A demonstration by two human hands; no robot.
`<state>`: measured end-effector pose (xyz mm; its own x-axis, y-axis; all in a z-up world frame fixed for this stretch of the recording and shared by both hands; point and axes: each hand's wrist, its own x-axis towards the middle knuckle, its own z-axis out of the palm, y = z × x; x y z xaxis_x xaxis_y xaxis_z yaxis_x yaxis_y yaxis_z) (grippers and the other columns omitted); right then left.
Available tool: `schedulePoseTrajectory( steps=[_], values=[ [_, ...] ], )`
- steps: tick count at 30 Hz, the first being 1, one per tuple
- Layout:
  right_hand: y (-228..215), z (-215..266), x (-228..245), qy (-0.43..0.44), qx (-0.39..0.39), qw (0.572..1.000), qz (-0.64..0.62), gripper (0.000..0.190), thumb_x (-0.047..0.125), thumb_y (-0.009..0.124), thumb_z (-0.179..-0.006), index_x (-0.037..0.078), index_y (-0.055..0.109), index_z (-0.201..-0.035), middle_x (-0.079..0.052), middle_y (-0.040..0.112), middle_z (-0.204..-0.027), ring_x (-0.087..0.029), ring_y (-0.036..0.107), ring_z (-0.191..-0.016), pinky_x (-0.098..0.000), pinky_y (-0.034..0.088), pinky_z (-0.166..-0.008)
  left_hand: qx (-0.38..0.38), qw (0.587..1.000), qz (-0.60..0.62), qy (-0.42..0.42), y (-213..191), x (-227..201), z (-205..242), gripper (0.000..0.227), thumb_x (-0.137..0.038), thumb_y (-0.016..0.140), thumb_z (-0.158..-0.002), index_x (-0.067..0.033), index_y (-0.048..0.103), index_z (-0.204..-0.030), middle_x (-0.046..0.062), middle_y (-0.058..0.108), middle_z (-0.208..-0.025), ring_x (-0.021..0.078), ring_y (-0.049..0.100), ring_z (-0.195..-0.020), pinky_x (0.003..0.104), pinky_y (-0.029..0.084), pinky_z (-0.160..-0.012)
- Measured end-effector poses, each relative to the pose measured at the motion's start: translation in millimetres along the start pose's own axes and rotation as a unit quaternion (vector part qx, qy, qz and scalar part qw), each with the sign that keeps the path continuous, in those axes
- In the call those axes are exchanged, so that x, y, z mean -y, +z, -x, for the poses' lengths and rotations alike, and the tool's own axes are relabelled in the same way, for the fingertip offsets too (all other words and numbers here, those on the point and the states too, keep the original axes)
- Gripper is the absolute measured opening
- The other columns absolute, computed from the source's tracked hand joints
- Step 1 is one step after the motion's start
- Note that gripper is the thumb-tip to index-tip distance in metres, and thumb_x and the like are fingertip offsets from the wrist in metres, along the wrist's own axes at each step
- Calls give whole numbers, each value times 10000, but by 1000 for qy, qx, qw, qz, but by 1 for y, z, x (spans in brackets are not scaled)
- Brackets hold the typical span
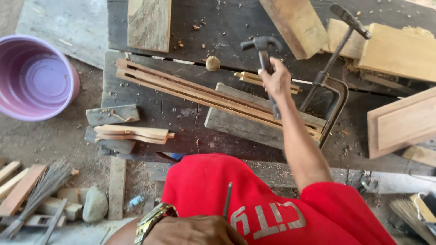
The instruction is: The person works at a woodworking bench, using a chisel and hammer to shape and clean a groove in a curved wooden piece, then fits the shaped piece into a slot on a larger wooden panel and presses the joint together by hand.
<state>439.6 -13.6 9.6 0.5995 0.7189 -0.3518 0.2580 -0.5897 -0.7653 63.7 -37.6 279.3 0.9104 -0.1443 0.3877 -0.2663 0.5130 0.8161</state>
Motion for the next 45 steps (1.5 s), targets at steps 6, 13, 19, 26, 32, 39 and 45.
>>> schedulePoseTrajectory(
  steps=[6,13,19,26,32,39,45],
  values=[
    [9,-90,21,-165,-6,979,120,528,164,822,-799,34,648,-1279,-216,752,-1021,-329,738,-945,-418,574,-848,-31,999,-36,-8,-25,-19,-46,537,-314,304,-1191,48,392,-804,223,436,-736,393,503,-709,497,488,-842],
    [13,-117,-1,-304,9,936,179,472,177,818,-842,75,700,-1287,-197,720,-1161,-400,684,-1027,-463,535,-900,-54,994,-89,-17,-36,-22,-69,528,-315,381,-1141,46,378,-755,203,444,-757,401,510,-741,463,412,-701],
    [-3,-57,7,-345,-216,887,217,307,123,766,-887,120,751,-1194,-79,759,-1048,-302,700,-938,-467,571,-850,-65,993,-97,-32,-70,-38,-98,462,-322,433,-1170,25,457,-866,180,516,-863,361,533,-788,431,417,-708],
    [-22,93,30,116,235,884,-388,441,414,575,-1034,20,719,-896,-65,691,-768,-146,655,-644,-282,564,-560,-134,773,-613,-88,-130,44,-118,349,-242,690,-908,-187,654,-1250,85,616,-1168,320,561,-1167,547,411,-1035],
    [-13,113,52,-31,192,823,-534,149,217,630,-999,70,621,-1019,-103,639,-1042,-238,625,-993,-350,542,-885,-131,647,-738,-139,-140,102,-94,576,-196,686,-867,-324,575,-1418,112,507,-1452,338,468,-1437,570,274,-1279],
    [49,-4,62,68,163,964,-199,290,278,703,-942,25,704,-1083,-93,689,-797,-191,655,-654,-355,529,-553,-460,558,-620,-304,-123,97,-14,633,-232,788,-896,-117,513,-1454,192,560,-1422,368,544,-1313,501,465,-1095],
    [120,-64,42,-95,57,989,98,373,366,814,-811,30,717,-938,-190,700,-919,-348,712,-861,-468,566,-790,-888,361,-211,-194,-105,138,166,548,-257,759,-960,-74,491,-1402,174,691,-1175,189,665,-929,275,553,-703]
  ],
)
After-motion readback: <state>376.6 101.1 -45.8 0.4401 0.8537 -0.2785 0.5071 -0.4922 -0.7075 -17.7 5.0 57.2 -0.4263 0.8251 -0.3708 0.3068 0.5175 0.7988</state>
